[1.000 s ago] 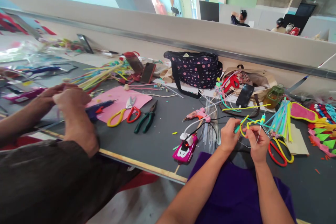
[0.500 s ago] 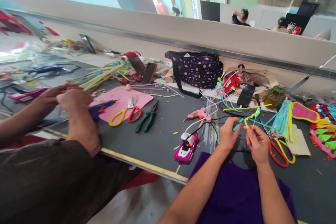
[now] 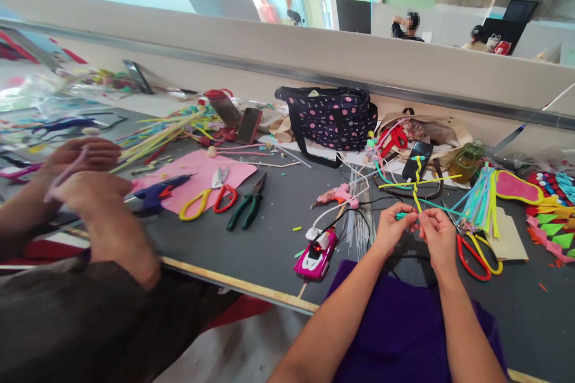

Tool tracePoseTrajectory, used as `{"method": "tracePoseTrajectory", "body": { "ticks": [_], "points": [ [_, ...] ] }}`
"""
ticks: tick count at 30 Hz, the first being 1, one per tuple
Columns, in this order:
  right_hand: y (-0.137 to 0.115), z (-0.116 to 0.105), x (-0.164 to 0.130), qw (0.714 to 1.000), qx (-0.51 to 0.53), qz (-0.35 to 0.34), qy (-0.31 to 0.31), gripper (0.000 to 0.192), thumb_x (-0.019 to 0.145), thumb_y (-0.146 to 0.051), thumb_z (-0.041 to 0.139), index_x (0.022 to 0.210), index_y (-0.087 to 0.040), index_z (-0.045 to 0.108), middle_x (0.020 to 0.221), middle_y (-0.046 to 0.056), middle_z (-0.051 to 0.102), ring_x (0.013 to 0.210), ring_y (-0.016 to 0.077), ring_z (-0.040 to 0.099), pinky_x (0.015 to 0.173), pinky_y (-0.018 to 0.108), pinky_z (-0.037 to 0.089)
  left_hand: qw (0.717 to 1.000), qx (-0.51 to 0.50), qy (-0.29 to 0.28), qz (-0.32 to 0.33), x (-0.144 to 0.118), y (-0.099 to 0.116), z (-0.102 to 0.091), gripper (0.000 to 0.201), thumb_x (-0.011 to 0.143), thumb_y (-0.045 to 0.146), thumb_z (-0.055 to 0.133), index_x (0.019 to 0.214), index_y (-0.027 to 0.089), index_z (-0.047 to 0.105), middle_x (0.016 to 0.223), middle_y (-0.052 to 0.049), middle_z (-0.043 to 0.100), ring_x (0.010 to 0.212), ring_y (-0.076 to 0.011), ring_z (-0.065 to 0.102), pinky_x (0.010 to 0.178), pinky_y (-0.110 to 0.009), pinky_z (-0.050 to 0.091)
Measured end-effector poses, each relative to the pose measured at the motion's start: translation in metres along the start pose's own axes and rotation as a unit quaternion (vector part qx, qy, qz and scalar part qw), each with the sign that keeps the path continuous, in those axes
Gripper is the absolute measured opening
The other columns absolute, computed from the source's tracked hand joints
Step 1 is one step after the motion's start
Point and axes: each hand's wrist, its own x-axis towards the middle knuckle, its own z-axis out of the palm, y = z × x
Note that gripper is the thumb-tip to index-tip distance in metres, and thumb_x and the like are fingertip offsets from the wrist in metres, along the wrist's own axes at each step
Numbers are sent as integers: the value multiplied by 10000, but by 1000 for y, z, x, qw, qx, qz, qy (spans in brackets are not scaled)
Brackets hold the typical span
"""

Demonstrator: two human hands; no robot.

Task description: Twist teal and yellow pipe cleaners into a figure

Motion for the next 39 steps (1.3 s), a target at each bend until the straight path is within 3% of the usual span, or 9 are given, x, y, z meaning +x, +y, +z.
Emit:
{"method": "tracePoseTrajectory", "body": {
  "ticks": [6, 12, 18, 22, 24, 27, 30, 33, 39],
  "points": [
    [-2, 2, -4, 988, -141, -65, 23, 293, 849, -472, 567, 789, -186, 576, 550, -18, 597, 485, 128, 566, 486, 216, 413, 995, -82, 1, -61, -1, -1, 1, 384, 597, 379, 816, 795, 122, 613, 679, -6, 629, 484, -105, 590, 454, -207, 435],
    [5, 7, -10, 907, -379, -172, 59, 213, 920, -341, 461, 810, -209, 586, 639, 8, 663, 549, 145, 609, 538, 224, 354, 985, -140, 18, -100, 1, -5, 1, 396, 567, 376, 831, 767, 125, 600, 593, 30, 574, 399, -42, 465, 342, -154, 273],
    [9, 10, -12, 861, -457, -216, 52, 218, 923, -294, 442, 835, -202, 619, 613, 9, 664, 510, 141, 605, 510, 229, 321, 978, -153, 33, -136, 4, -6, -1, 406, 520, 335, 851, 748, 115, 597, 547, 51, 521, 357, -3, 349, 330, -148, 135],
    [1, 7, -14, 892, -394, -213, 60, 221, 871, -357, 545, 1002, -208, 644, 710, 24, 714, 595, 157, 660, 581, 238, 421, 974, -173, 19, -143, 6, -5, -6, 356, 566, 323, 825, 715, 118, 575, 501, 75, 450, 355, 2, 292, 326, -147, 121],
    [-4, -2, -10, 934, -293, -182, 91, 289, 842, -389, 580, 1047, -191, 630, 788, 51, 731, 678, 172, 687, 658, 261, 484, 969, -188, 12, -158, 7, -5, -9, 349, 575, 314, 819, 724, 124, 566, 497, 85, 429, 353, 5, 266, 323, -143, 115],
    [-9, -24, 3, 987, -84, -74, 114, 296, 814, -445, 601, 900, -163, 633, 746, 66, 721, 639, 184, 684, 628, 297, 532, 960, -211, -1, -184, 8, -4, -13, 348, 573, 297, 819, 741, 127, 565, 486, 98, 405, 343, 8, 230, 318, -140, 102],
    [-9, -48, 16, 994, 42, 42, 87, 300, 739, -438, 686, 799, -147, 646, 647, 42, 693, 503, 144, 624, 486, 247, 489, 954, -226, -9, -198, 9, -5, -15, 353, 565, 281, 824, 756, 124, 572, 488, 99, 417, 334, 11, 228, 313, -136, 99],
    [-8, -58, 22, 986, 127, 82, 76, 292, 700, -422, 729, 773, -149, 654, 615, 12, 663, 427, 80, 527, 397, 184, 394, 951, -237, -9, -197, 9, -5, -16, 351, 568, 267, 826, 773, 117, 584, 493, 96, 433, 332, 14, 236, 308, -131, 106],
    [-5, -38, 15, 994, 67, 86, -11, 311, 695, -406, 745, 862, -152, 678, 685, 22, 667, 468, 67, 496, 397, 171, 369, 939, -265, -1, -219, 10, -6, -17, 303, 595, 242, 801, 764, 120, 581, 494, 94, 435, 326, 13, 231, 293, -129, 119]
  ]
}}
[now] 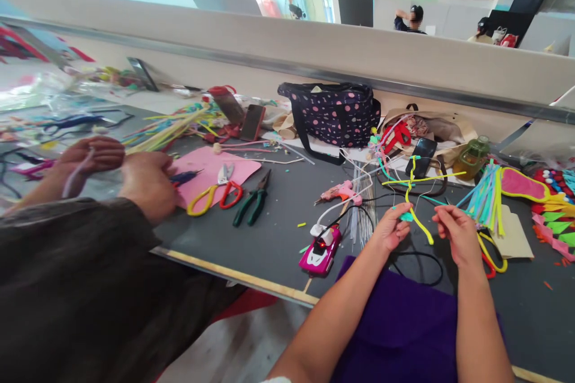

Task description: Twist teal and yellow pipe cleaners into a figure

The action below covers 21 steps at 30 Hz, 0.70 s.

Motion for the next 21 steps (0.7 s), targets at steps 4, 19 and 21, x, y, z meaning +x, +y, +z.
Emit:
{"method": "tracePoseTrajectory", "body": {
  "ticks": [4, 19, 21],
  "points": [
    [0, 7, -6, 994, -58, -26, -85, 328, 703, -391, 741, 939, -174, 674, 772, 30, 670, 521, 83, 514, 415, 185, 402, 1000, -19, 5, -15, 1, 1, 0, 263, 634, 226, 774, 780, 122, 582, 485, 93, 427, 321, 11, 225, 287, -124, 130],
    [-5, 10, -15, 941, -165, -262, -132, 178, 807, -267, 674, 972, -291, 738, 1076, 56, 630, 1003, 211, 612, 791, 355, 555, 998, 5, -6, -58, 5, -9, -1, 244, 662, 256, 750, 746, 130, 559, 467, 95, 396, 315, 4, 212, 296, -141, 120],
    [-2, 10, -13, 941, -176, -274, -92, 144, 811, -293, 668, 927, -276, 752, 1045, 61, 636, 955, 206, 619, 749, 346, 555, 999, 14, 0, -45, 4, -10, 1, 256, 648, 259, 760, 740, 135, 555, 469, 96, 404, 315, 3, 214, 302, -146, 114]
  ]
}}
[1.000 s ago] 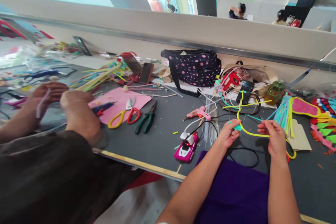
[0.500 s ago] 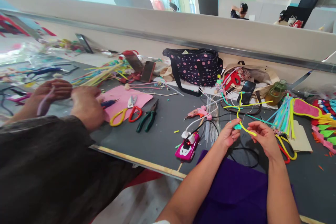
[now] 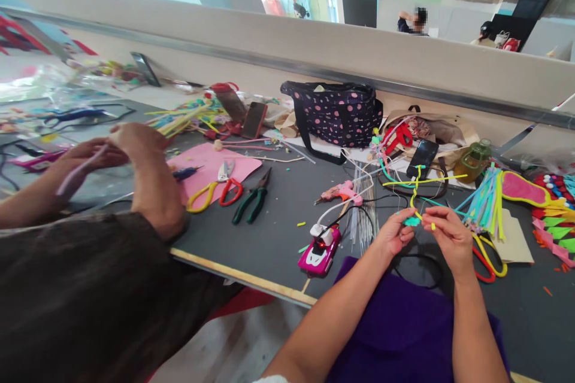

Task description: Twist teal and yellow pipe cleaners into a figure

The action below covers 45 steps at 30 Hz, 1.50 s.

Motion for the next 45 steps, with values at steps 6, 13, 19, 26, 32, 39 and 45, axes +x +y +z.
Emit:
{"method": "tracePoseTrajectory", "body": {
  "ticks": [6, 13, 19, 26, 32, 39, 45],
  "points": [
    [11, 4, 5, 965, 110, 157, 181, 297, 721, -358, 750, 956, -201, 660, 683, -22, 625, 498, 96, 536, 453, 233, 473, 993, 88, 41, 72, -6, -5, 10, 332, 573, 299, 811, 751, 129, 588, 475, 85, 459, 321, -6, 277, 325, -167, 129],
    [8, 0, 11, 913, 250, 270, 177, 470, 643, -373, 793, 1036, -198, 602, 556, -80, 539, 385, 34, 384, 336, 139, 323, 979, 177, 31, 100, -13, -8, 17, 360, 576, 373, 808, 728, 110, 616, 493, 50, 513, 318, -13, 318, 339, -188, 109],
    [9, -1, 10, 894, 308, 296, 132, 314, 686, -357, 740, 931, -168, 684, 489, -76, 460, 394, 31, 336, 311, 119, 243, 984, 175, -16, 38, -12, -8, 14, 338, 581, 349, 802, 720, 125, 591, 479, 59, 494, 323, -16, 305, 339, -184, 102],
    [16, -6, 8, 842, 400, 342, 122, 221, 655, -298, 763, 800, -155, 679, 598, -53, 481, 453, 16, 368, 302, 78, 202, 987, 156, -44, 7, -12, -3, 10, 301, 610, 299, 784, 710, 134, 553, 475, 76, 459, 317, -6, 275, 331, -170, 109],
    [18, -15, 7, 764, 550, 336, 39, 156, 714, -207, 745, 770, -170, 604, 619, -75, 395, 466, 7, 337, 300, 43, 239, 988, 143, -56, -8, -12, 0, 8, 285, 615, 271, 785, 713, 126, 559, 475, 81, 460, 313, 4, 262, 317, -152, 134],
    [23, -15, 3, 677, 680, 283, 0, 168, 815, -268, 703, 821, -188, 555, 632, -78, 411, 480, 10, 394, 304, 38, 262, 989, 126, -66, -33, -9, -2, 5, 284, 620, 277, 781, 735, 129, 568, 462, 89, 448, 306, 4, 240, 303, -142, 144],
    [21, -11, 1, 682, 691, 239, -5, 195, 843, -260, 673, 780, -193, 502, 628, -85, 399, 442, 7, 345, 312, 53, 235, 986, 124, -102, -47, -8, -3, 1, 261, 649, 271, 764, 748, 130, 568, 459, 84, 437, 308, -3, 228, 296, -140, 149]
  ]
}}
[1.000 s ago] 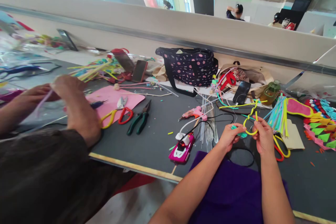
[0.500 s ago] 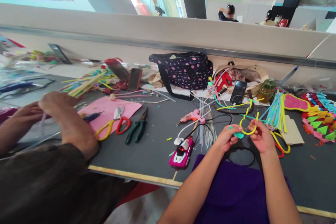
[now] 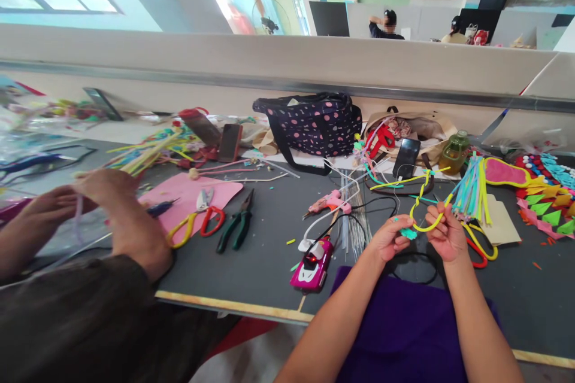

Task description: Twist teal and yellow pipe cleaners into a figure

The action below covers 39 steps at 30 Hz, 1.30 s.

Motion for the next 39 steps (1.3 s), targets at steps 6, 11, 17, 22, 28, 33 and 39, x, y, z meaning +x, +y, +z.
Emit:
{"method": "tracePoseTrajectory", "body": {
  "ticks": [6, 11, 17, 22, 28, 33, 39],
  "points": [
    [2, 6, -4, 999, -18, -17, -28, 238, 809, -233, 706, 759, -200, 475, 614, -92, 380, 430, 9, 296, 329, 68, 203, 999, -10, -31, -20, -1, -1, 1, 263, 651, 258, 763, 718, 136, 540, 464, 90, 408, 313, -3, 212, 293, -136, 130],
    [6, 10, -8, 993, -88, -77, -10, 291, 753, -312, 758, 711, -215, 487, 564, -100, 305, 400, 14, 214, 362, 94, 257, 999, -3, -38, -29, -3, -2, 3, 274, 636, 250, 778, 721, 136, 544, 458, 94, 396, 317, 0, 206, 300, -133, 138],
    [9, 7, -8, 990, -96, -100, -7, 322, 714, -367, 780, 672, -219, 497, 547, -101, 289, 380, 17, 150, 360, 103, 272, 998, -1, -45, -41, -4, -4, 3, 277, 631, 256, 784, 749, 129, 568, 439, 91, 394, 319, -2, 210, 314, -134, 138],
    [10, 8, -7, 989, -112, -99, -3, 337, 695, -358, 793, 652, -217, 490, 576, -87, 268, 419, 34, 168, 359, 120, 266, 997, -4, -65, -41, -4, -3, 3, 263, 635, 250, 776, 724, 127, 561, 444, 96, 383, 314, 2, 212, 312, -133, 135],
    [10, 13, -7, 986, -115, -120, 26, 357, 629, -329, 836, 630, -230, 492, 624, -54, 297, 504, 80, 218, 346, 142, 197, 996, -3, -64, -58, -3, -3, 4, 283, 625, 263, 789, 734, 126, 566, 446, 89, 401, 312, -2, 226, 308, -131, 139],
    [10, 14, -7, 979, -143, -131, 58, 349, 601, -348, 846, 651, -247, 516, 648, -39, 350, 516, 94, 207, 324, 156, 159, 996, -6, -74, -54, -2, -4, 4, 267, 643, 266, 770, 730, 131, 557, 499, 46, 498, 313, -8, 240, 300, -139, 141],
    [9, 13, -7, 973, -166, -141, 69, 283, 626, -366, 823, 694, -276, 564, 578, -50, 265, 505, 110, 180, 297, 148, 137, 996, -9, -78, -44, -2, -3, 4, 262, 639, 260, 764, 737, 121, 565, 537, 10, 565, 311, -7, 240, 300, -150, 133]
  ]
}}
